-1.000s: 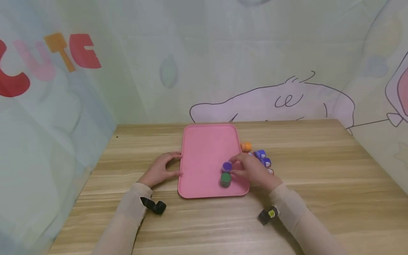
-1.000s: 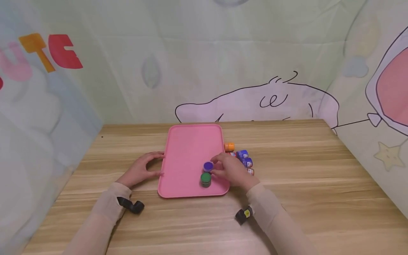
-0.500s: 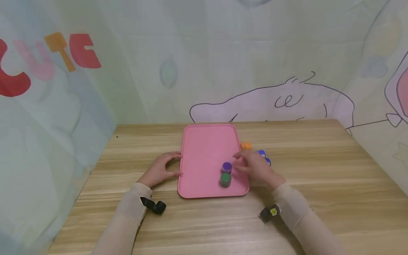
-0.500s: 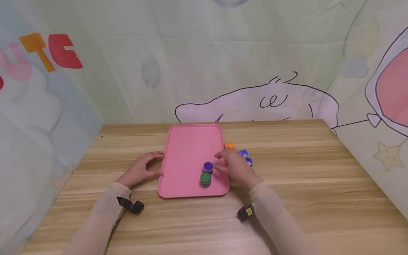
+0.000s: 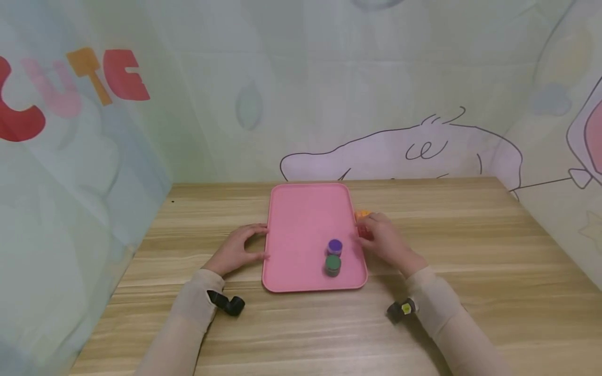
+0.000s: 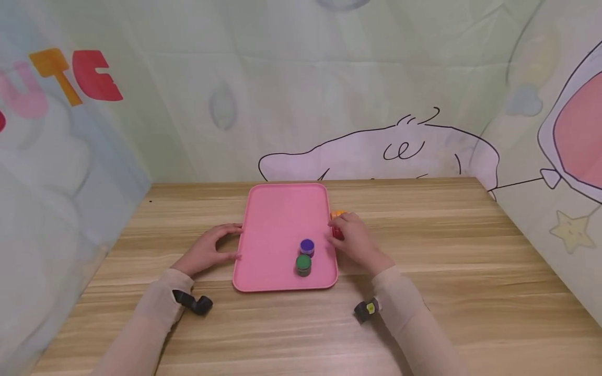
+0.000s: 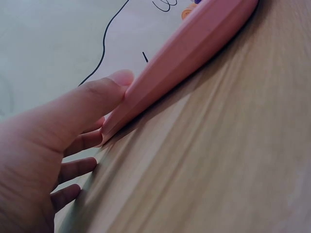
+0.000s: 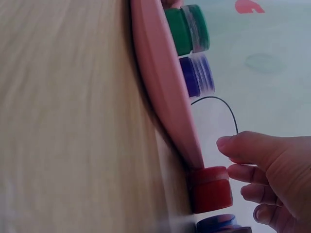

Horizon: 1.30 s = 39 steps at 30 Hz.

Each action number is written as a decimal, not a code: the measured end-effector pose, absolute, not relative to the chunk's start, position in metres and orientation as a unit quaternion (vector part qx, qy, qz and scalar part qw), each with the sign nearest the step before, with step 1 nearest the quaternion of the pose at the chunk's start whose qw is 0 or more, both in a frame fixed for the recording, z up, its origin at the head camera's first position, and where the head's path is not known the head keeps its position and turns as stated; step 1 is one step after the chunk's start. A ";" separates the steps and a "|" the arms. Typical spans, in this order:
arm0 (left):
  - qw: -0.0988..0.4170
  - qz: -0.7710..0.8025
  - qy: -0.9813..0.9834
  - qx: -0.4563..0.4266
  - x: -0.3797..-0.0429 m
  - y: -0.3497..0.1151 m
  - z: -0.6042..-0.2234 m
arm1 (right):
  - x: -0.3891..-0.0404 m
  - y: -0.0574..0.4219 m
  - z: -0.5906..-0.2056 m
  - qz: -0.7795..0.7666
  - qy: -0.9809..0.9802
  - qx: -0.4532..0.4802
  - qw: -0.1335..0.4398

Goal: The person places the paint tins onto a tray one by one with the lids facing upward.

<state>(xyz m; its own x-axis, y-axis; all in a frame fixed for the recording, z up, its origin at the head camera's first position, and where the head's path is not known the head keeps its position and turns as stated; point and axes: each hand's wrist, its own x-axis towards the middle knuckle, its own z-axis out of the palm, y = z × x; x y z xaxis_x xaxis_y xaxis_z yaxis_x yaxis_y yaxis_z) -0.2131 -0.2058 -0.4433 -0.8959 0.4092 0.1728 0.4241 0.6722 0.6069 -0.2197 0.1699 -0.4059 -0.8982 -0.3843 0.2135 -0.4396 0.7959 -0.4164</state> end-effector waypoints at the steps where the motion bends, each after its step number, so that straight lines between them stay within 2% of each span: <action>1: 0.011 -0.335 -0.914 -0.228 -0.213 -0.206 -0.444 | -0.220 0.171 -0.406 0.229 -0.947 0.215 0.060; 39: 0.014 -0.331 -0.917 -0.225 -0.212 -0.205 -0.445 | -0.227 0.179 -0.415 0.091 -0.964 0.232 0.094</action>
